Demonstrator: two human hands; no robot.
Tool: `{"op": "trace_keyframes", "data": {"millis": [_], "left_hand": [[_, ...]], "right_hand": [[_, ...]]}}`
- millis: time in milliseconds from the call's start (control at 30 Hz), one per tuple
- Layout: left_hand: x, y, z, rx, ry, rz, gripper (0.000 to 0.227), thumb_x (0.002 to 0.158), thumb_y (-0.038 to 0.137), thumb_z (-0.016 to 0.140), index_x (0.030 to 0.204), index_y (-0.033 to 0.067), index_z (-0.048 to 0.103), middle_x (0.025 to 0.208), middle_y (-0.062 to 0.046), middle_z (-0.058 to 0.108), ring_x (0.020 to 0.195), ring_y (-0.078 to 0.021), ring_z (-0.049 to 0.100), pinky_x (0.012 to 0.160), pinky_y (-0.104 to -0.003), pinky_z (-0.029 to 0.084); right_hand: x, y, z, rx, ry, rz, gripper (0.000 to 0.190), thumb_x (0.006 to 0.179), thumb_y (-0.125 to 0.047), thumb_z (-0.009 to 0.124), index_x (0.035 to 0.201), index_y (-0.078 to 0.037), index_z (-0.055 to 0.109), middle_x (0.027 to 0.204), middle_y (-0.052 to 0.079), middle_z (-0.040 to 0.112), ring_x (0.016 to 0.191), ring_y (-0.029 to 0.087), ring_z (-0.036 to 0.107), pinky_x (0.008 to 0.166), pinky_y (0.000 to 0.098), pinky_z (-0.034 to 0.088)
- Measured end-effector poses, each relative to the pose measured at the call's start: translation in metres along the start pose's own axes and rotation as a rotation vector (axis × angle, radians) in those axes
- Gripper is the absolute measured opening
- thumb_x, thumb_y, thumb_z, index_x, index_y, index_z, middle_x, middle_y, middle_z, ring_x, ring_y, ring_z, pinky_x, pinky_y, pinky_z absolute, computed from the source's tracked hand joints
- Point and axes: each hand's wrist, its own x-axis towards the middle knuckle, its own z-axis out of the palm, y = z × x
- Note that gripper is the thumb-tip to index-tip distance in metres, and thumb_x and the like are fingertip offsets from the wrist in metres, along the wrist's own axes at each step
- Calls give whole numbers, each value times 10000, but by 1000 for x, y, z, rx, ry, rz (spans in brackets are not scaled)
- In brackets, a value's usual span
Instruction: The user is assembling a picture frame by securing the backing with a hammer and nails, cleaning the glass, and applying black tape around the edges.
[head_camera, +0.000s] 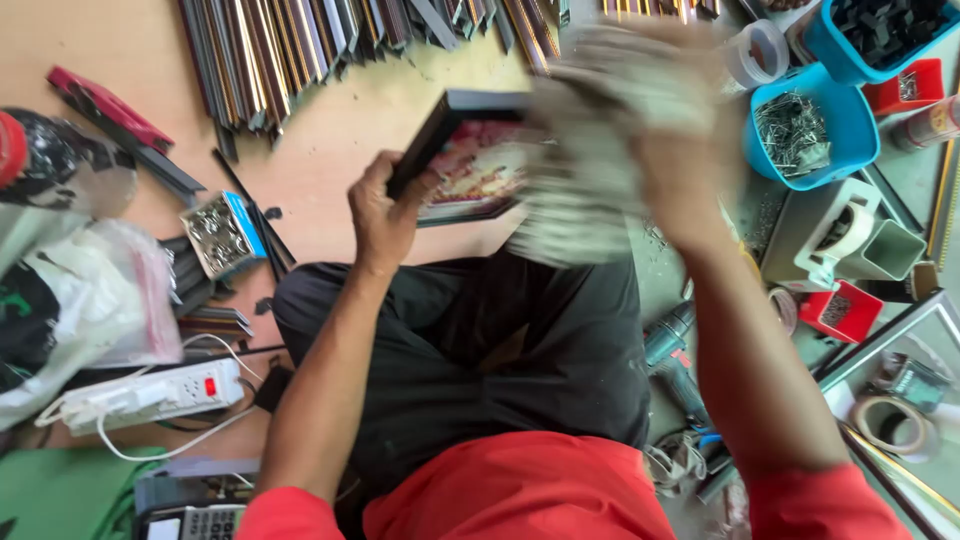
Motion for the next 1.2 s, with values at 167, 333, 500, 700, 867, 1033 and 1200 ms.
{"op": "trace_keyframes", "data": {"millis": [167,333,500,700,867,1033,1200], "left_hand": [[9,15,-6,-68,-43,85,173,1021,160,719,1082,23,632,881,-32,642,805,-87,597,737,-281,509],[10,44,-14,-20,-102,156,134,1101,129,615,1184,25,595,957,-43,650,858,-108,619,800,-289,524],[2,25,-24,-138,-29,124,151,1127,172,623,1142,29,578,968,-37,625,913,-110,580,852,-264,501],[6,32,-21,-130,-54,151,196,1128,199,636,1105,18,566,920,-9,604,882,-90,547,831,-239,482],[10,19,-25,-214,-68,143,193,1128,198,637,1127,15,578,940,18,582,895,-76,517,845,-224,459],[18,15,-34,-343,-35,134,188,1117,195,667,1164,25,603,1000,30,592,931,-67,532,867,-217,463],[19,38,-89,-240,-96,106,220,1016,96,770,1170,15,635,1022,8,677,910,-80,614,820,-226,511]], "right_hand": [[153,-163,-124,559,196,-166,415,965,-293,699,1276,-31,614,1052,139,621,906,343,625,801,436,495],[137,-164,-103,408,216,-120,434,1006,-388,734,1251,-46,629,988,103,610,839,283,624,749,416,484],[94,-97,-75,189,220,-172,354,949,-308,758,1202,-95,632,965,80,582,866,240,640,801,399,533],[54,-51,-88,312,98,-104,397,941,-197,750,1268,-34,593,1074,136,618,884,306,649,736,437,547],[22,-59,-36,656,230,263,305,1119,-182,625,1369,-24,553,1207,146,659,1048,286,661,902,410,540],[38,-73,34,1131,165,451,544,1124,-178,516,1580,23,297,1427,144,549,1322,237,526,1131,371,409],[125,-96,-48,1125,316,240,439,1142,-185,621,1488,19,443,1333,166,608,1273,274,590,1127,385,465]]}}
